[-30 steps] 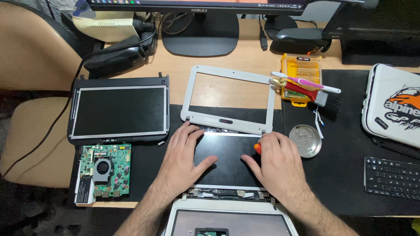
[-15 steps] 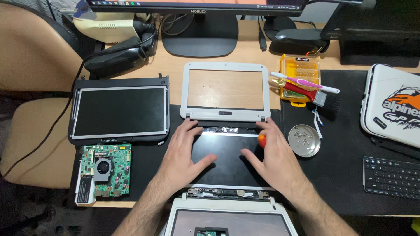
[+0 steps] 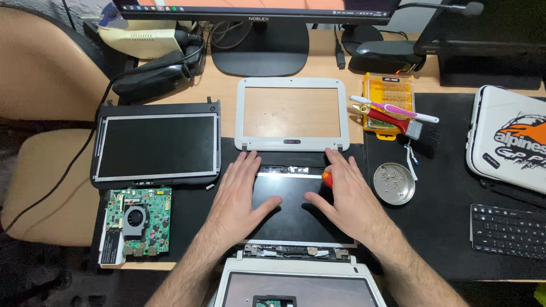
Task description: The person uses a screwdriver to remove screws from the bezel of a white laptop screen. They then lift the bezel off the screen and place it on the desk. The person continues to use the screwdriver on the exposed screen assembly.
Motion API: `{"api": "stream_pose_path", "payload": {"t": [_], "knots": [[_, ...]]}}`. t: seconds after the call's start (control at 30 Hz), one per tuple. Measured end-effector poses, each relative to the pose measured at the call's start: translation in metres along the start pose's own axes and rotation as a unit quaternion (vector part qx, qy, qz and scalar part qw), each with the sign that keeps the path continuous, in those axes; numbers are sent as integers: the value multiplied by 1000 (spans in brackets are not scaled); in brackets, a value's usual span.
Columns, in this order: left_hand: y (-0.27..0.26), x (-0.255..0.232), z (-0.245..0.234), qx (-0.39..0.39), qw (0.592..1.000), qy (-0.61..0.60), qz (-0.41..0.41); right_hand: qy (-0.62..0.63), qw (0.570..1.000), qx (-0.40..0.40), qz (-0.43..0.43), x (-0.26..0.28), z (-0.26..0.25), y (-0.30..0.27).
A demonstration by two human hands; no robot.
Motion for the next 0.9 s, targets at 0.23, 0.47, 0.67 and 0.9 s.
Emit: {"api": "stream_pose_path", "payload": {"t": [0.23,0.47,0.67,0.9], "knots": [[-31,6,-9,-78,995,2,57,13,996,-88,-15,-23,-8,-72],[-94,49,-7,-57,986,-132,-80,35,942,25,333,-61,13,-150],[-126,58,33,70,818,-531,-210,115,937,-24,329,-60,41,-164],[-138,56,36,44,807,-552,-206,154,927,-37,340,-45,39,-169]]}}
Point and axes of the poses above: each hand's wrist, its own y-axis towards the middle knuckle, its own z-axis out of the palm, x = y × z, the point moved 7 cm from there along y, towards the middle knuckle, and after that the axes turned 13 degrees about -z, right-handed, at the moved point
